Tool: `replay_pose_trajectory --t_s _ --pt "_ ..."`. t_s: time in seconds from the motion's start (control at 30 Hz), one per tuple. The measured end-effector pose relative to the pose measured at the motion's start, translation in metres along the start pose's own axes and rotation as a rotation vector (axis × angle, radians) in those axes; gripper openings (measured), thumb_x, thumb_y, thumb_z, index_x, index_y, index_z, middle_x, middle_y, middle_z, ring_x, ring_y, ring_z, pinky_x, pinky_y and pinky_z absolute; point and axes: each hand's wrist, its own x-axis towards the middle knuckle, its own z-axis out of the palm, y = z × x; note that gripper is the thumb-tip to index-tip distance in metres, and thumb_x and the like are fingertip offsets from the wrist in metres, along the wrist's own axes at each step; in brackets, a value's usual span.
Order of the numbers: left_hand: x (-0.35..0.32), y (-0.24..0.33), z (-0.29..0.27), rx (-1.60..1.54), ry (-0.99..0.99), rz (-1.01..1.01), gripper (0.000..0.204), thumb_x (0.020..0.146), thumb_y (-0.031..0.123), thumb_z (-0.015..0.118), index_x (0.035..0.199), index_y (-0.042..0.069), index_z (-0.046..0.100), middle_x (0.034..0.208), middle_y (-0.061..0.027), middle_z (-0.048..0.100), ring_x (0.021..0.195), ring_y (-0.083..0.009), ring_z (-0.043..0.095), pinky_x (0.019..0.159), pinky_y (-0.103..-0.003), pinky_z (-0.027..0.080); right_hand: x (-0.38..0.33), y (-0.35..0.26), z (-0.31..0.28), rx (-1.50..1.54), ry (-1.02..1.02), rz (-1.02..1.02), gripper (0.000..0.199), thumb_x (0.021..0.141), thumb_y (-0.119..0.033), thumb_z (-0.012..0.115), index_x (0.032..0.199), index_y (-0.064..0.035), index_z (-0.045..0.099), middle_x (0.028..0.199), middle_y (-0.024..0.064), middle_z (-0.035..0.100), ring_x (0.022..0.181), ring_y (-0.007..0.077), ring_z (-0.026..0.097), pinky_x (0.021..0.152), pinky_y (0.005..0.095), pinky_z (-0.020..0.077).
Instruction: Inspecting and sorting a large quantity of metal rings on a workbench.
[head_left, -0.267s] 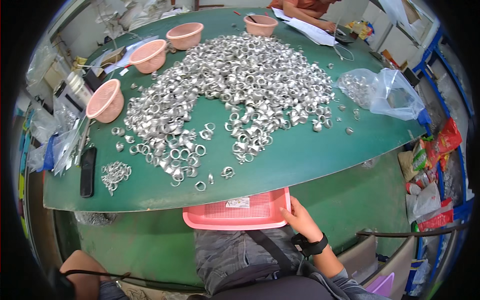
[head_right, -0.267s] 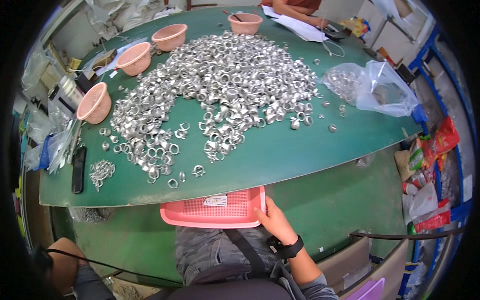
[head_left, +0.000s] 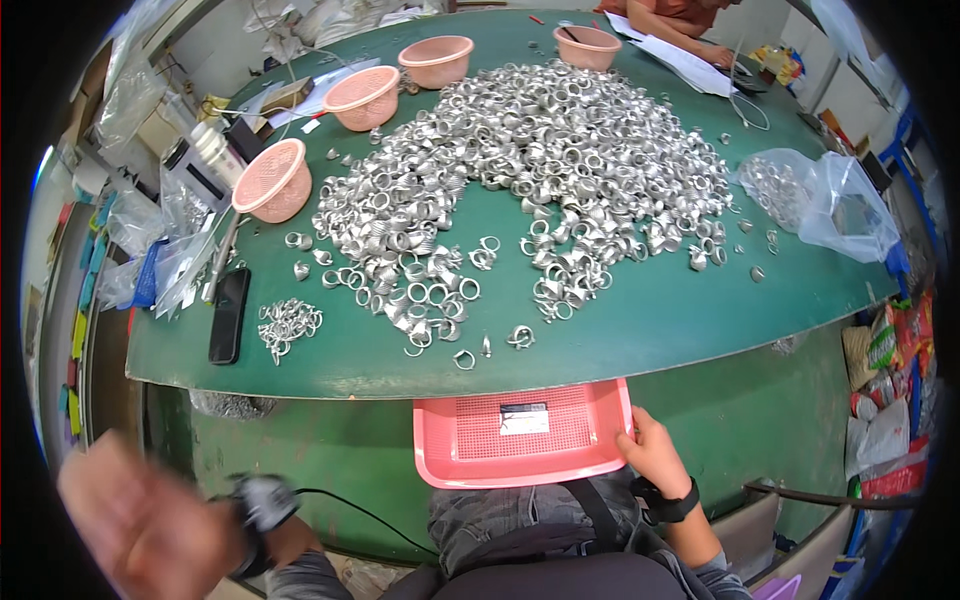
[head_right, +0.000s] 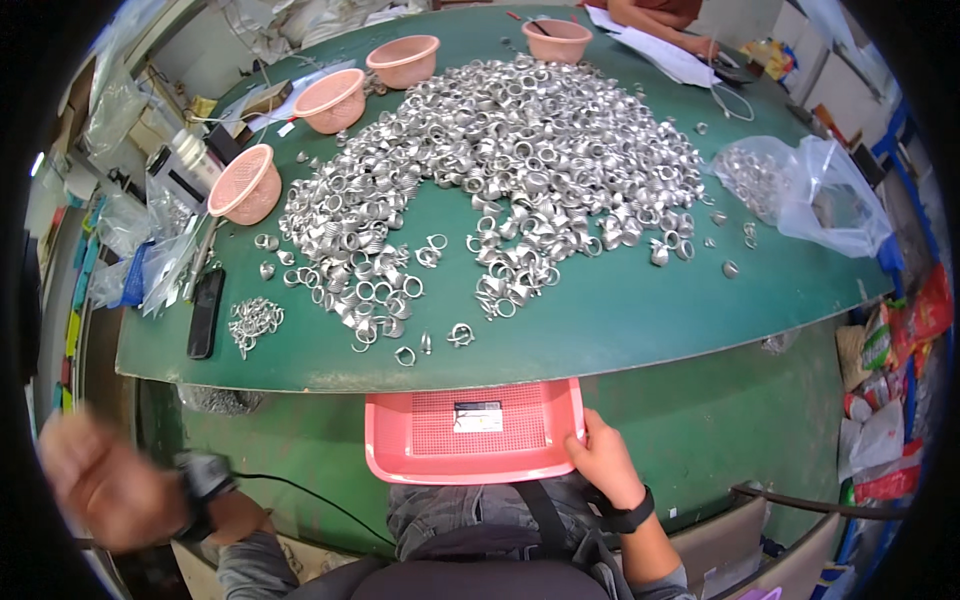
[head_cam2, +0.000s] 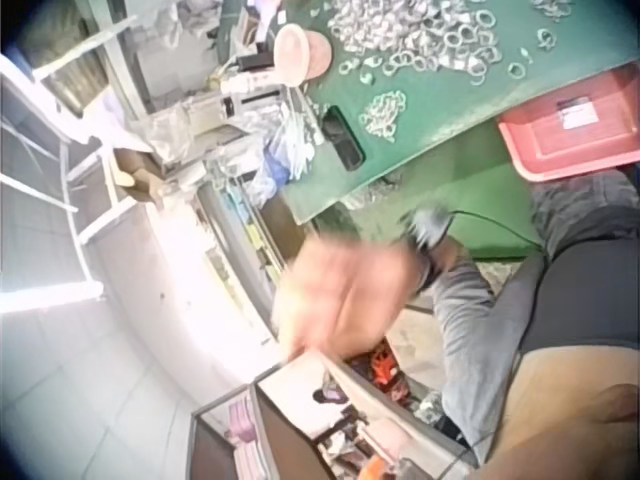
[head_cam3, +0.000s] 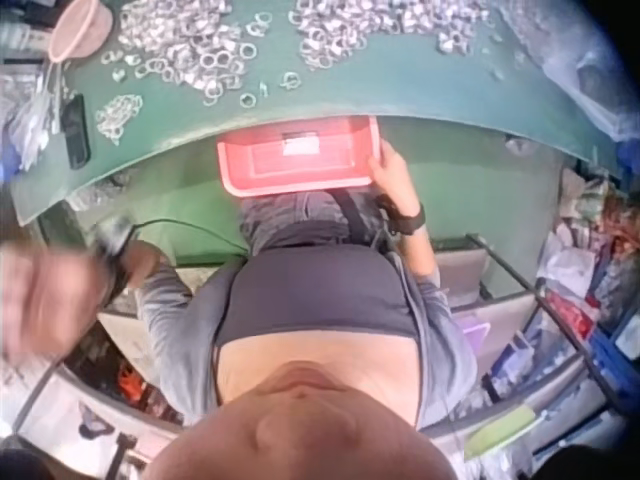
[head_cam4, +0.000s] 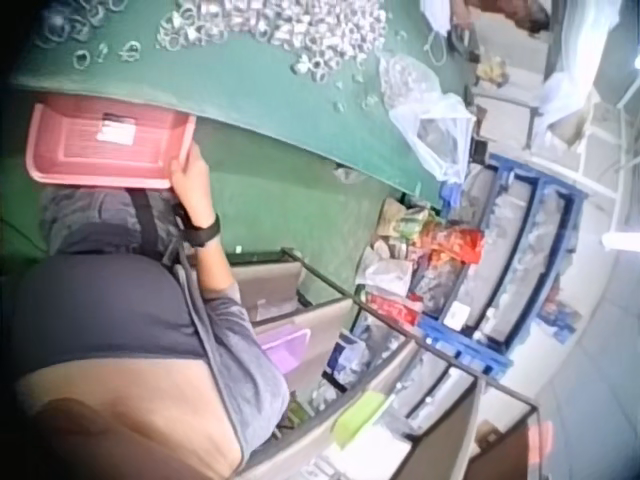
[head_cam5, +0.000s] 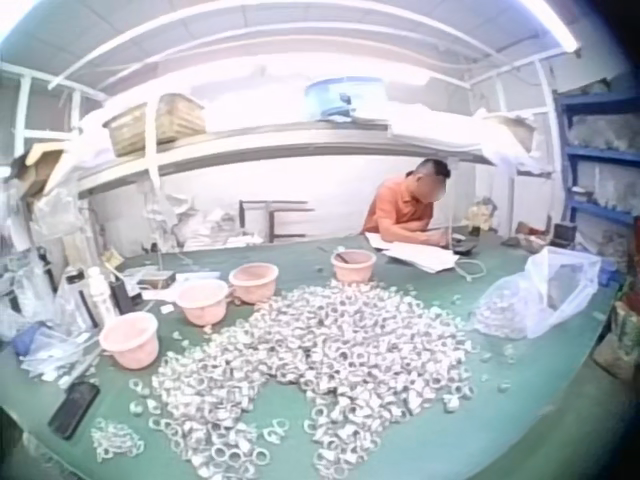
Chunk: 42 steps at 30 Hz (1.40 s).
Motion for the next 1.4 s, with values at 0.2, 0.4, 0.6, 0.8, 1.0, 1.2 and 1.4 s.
replay_pose_trajectory --t_s 0.2,0.4,0.6,0.8,1.0,1.2,1.4 --pt "-0.067 -0.139 0.035 0.742 -0.939 -0.524 0.017 0.066 0.011 0.061 0.082 0.007 0.058 0.084 -0.0068 0.055 0.077 -0.0223 0.05 0.068 -0.031 0.04 -0.008 -0.069 -0.035 -0.22 0.321 -0.238 0.021 0.071 -0.017 0.058 0.085 -0.0032 0.052 0.064 0.0085 0.053 0.058 0.0254 0.052 0.052 0.0323 0.0424" --pt "-0.113 -0.194 0.065 0.906 -0.736 -0.582 0.021 0.065 0.011 0.06 0.085 0.003 0.055 0.074 -0.0073 0.048 0.069 -0.023 0.047 0.059 -0.032 0.037 0.063 -0.14 0.003 -0.206 0.14 -0.643 0.024 0.069 -0.006 0.056 0.092 -0.0017 0.05 0.085 0.0113 0.048 0.077 0.0265 0.049 0.063 0.0332 0.0421" --pt "-0.124 -0.21 0.076 0.961 -0.716 -0.494 0.012 0.064 0.007 0.061 0.075 0.006 0.057 0.069 -0.0045 0.046 0.064 -0.0212 0.044 0.055 -0.031 0.034 0.078 -0.125 0.012 -0.208 -0.007 -0.557 0.026 0.067 -0.002 0.055 0.093 -0.0002 0.049 0.088 0.0123 0.046 0.081 0.0289 0.046 0.068 0.0344 0.0406" --pt "-0.128 -0.206 0.076 0.902 -0.793 -0.466 0.013 0.064 0.006 0.059 0.075 0.005 0.054 0.07 -0.004 0.047 0.066 -0.0205 0.044 0.056 -0.03 0.034 0.076 -0.131 0.01 -0.219 -0.012 -0.581 0.029 0.065 -0.003 0.058 0.093 -0.0006 0.049 0.086 0.0126 0.047 0.079 0.0298 0.047 0.069 0.0346 0.0405" --pt "-0.13 -0.198 0.075 0.644 -0.623 -0.661 0.016 0.068 0.0 0.056 0.083 0.002 0.05 0.075 -0.0067 0.051 0.063 -0.0207 0.049 0.057 -0.029 0.039 0.066 -0.126 0.01 0.089 -0.183 -0.432 0.025 0.069 -0.004 0.06 0.092 -0.0026 0.051 0.087 0.0097 0.047 0.074 0.0183 0.051 0.06 0.0263 0.0437" --pt "-0.12 -0.186 0.082 0.313 -0.431 -1.144 0.01 0.073 -0.001 0.054 0.082 0.0 0.051 0.076 -0.0082 0.054 0.066 -0.0169 0.053 0.06 -0.026 0.042 0.059 -0.122 0.009 0.633 -0.169 -0.281 0.027 0.068 0.003 0.06 0.093 0.0004 0.051 0.09 0.0065 0.045 0.077 0.0102 0.05 0.068 0.0225 0.046" --pt "-0.121 -0.187 0.082 0.314 -0.479 -0.892 0.01 0.071 -0.001 0.056 0.08 -0.001 0.053 0.078 -0.0101 0.056 0.069 -0.0185 0.054 0.063 -0.026 0.043 0.057 -0.123 0.004 0.651 -0.11 -0.377 0.028 0.068 0.003 0.06 0.095 0.0006 0.051 0.096 0.0094 0.047 0.082 0.0133 0.05 0.074 0.0243 0.0453"
